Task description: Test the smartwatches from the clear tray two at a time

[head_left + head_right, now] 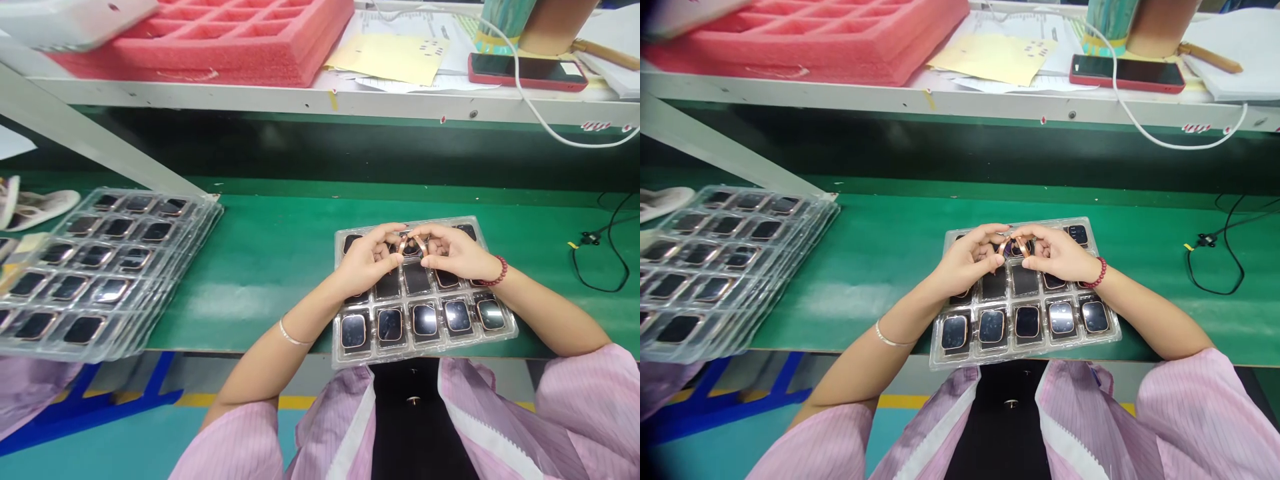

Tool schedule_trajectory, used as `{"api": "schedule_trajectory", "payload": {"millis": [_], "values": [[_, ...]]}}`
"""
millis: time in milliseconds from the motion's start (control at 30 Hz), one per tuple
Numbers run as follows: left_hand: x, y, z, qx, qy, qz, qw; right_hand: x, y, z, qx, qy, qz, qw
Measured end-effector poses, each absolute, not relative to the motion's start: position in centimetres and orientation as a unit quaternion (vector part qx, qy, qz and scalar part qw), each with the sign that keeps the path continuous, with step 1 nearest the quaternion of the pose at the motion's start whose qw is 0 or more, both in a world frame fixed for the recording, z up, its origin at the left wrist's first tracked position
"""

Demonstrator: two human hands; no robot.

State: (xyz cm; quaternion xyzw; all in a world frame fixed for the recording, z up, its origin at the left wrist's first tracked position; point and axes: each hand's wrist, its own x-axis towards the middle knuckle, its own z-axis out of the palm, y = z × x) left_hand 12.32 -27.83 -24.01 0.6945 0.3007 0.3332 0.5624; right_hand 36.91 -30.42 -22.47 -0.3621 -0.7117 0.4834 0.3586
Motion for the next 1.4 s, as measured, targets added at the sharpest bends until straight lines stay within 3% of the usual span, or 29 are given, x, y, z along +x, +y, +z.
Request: {"api": "schedule_trajectory", "payload": {"millis": [267,700,800,1067,1200,1400], "values": [[12.8,-27.8,-23.2,0.626,0.339,0.355,0.605,36.9,-30.2,-22.4,-0.402,-0.630,0.547,0.376],[13.4,-27.5,-22.9,0.602,0.339,0.362,0.626,36.6,-30.1,-21.6,-0.442,-0.665,0.490,0.349],[12.9,-28.2,-22.1,0.660,0.348,0.354,0.563,36.0,-30.8,-21.2,-0.456,-0.689,0.450,0.339],[11.3,-31.2,-21.4,0.868,0.415,0.196,0.193,35.1,-33.0,-20.8,-0.431,-0.857,0.128,0.250],[12.4,-31.2,-21.0,0.889,0.387,0.168,0.178,38.8,-33.4,-19.7,-0.441,-0.869,0.071,0.212],[18.5,-30.3,-20.4,0.916,0.304,0.142,0.222,45.0,-35.4,-19.4,-0.519,-0.850,0.030,0.084]]}}
